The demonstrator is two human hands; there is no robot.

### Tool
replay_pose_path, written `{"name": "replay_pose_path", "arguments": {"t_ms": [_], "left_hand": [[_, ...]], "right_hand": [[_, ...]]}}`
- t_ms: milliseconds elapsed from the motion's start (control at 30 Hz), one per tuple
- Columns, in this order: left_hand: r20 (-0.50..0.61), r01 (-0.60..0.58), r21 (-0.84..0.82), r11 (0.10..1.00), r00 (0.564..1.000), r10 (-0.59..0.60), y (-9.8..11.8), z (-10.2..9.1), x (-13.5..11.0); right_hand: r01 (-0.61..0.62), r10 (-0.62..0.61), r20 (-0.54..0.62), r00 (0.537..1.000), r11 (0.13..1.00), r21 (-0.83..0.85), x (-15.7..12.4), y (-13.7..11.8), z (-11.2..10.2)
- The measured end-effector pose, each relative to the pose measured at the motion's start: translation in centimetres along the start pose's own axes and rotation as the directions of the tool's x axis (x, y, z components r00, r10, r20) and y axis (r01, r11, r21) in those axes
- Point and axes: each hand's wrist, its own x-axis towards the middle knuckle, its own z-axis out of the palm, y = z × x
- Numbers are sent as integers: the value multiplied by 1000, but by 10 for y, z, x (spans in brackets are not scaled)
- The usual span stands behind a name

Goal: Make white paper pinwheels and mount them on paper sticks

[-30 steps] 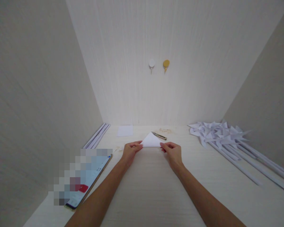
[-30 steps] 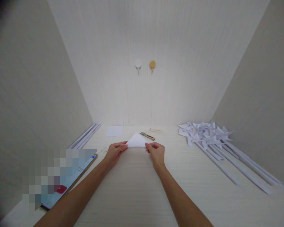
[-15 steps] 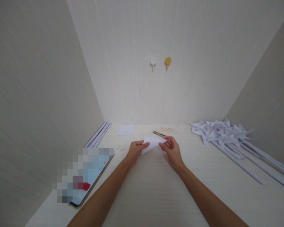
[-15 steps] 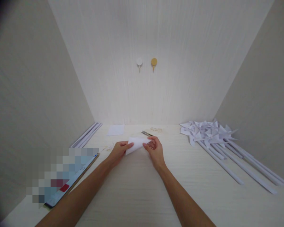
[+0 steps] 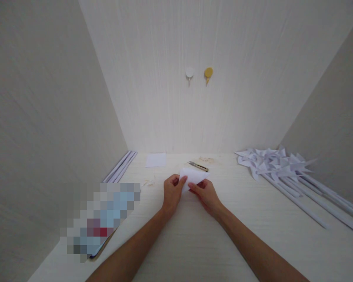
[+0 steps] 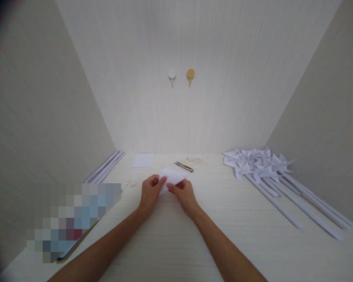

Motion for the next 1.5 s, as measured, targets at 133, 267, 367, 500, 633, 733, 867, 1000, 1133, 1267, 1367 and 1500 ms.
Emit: {"name": "replay_pose_path", "arguments": {"t_ms": [133,267,367,500,633,733,867,1000,1133,1267,1367,1500], "left_hand": [[-39,-21,46,999,999,23,1,-1,1],[-9,13,-32,999,1000,-13,2,0,0],[84,58,-128,990,995,-47,1,2,-1],[168,100,-160,982,983,-73,1,4,-1],[208,132,-172,976,973,-95,1,3,-1],[212,174,-164,971,968,-138,-1,2,0],[172,197,-126,972,970,-174,-4,0,1],[144,188,-91,978,974,-174,-3,1,2],[150,179,-131,975,976,-159,-2,3,1],[221,225,-174,959,958,-185,-3,5,0],[246,243,-170,955,949,-197,-3,4,3],[178,256,-276,926,961,-213,4,-6,15]], "right_hand": [[-31,31,12,999,999,-31,0,0,1],[-15,15,12,1000,1000,2,0,0,0],[15,-14,-31,999,998,61,1,-2,-1],[77,-61,-129,990,990,121,4,-4,-3],[116,-76,-233,969,980,163,5,-5,-6],[128,-75,-291,954,978,167,6,-7,-8],[127,-69,-300,952,976,178,6,-10,-9],[114,-56,-292,955,976,187,5,-11,-8],[110,-57,-280,958,978,177,6,-10,-8],[151,-105,-272,957,976,155,8,-9,-10],[185,-156,-248,956,978,97,8,-8,-12],[185,-192,-62,979,977,-110,4,-7,-10]]}}
